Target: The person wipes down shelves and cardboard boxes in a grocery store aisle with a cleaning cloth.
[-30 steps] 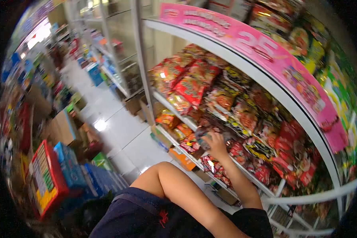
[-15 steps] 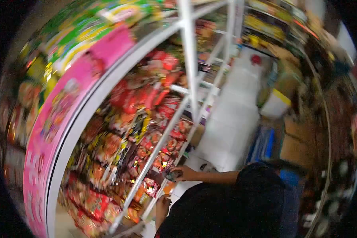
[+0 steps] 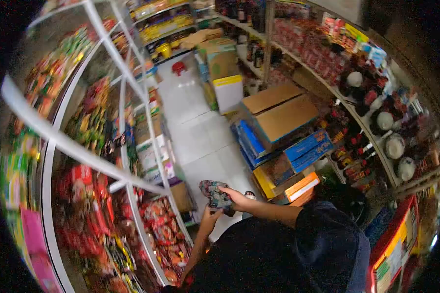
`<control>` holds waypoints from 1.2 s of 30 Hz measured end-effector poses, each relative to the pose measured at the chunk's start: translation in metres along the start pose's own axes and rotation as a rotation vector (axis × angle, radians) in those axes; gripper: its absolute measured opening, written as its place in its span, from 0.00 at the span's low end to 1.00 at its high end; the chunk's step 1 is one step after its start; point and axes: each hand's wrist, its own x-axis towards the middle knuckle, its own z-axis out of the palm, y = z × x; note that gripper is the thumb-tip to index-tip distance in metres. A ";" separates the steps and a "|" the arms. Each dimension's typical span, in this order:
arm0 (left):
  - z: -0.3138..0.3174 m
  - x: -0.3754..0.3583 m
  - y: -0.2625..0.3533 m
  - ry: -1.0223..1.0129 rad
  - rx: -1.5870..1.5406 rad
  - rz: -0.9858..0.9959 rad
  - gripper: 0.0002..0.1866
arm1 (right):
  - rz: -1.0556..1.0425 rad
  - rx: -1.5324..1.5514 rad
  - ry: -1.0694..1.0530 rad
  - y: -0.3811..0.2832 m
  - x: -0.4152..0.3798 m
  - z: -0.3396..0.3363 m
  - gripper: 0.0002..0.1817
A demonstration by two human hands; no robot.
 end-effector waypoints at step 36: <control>-0.164 0.576 0.275 0.022 0.334 0.566 0.12 | -0.822 -0.830 0.677 -0.486 0.357 -0.047 0.06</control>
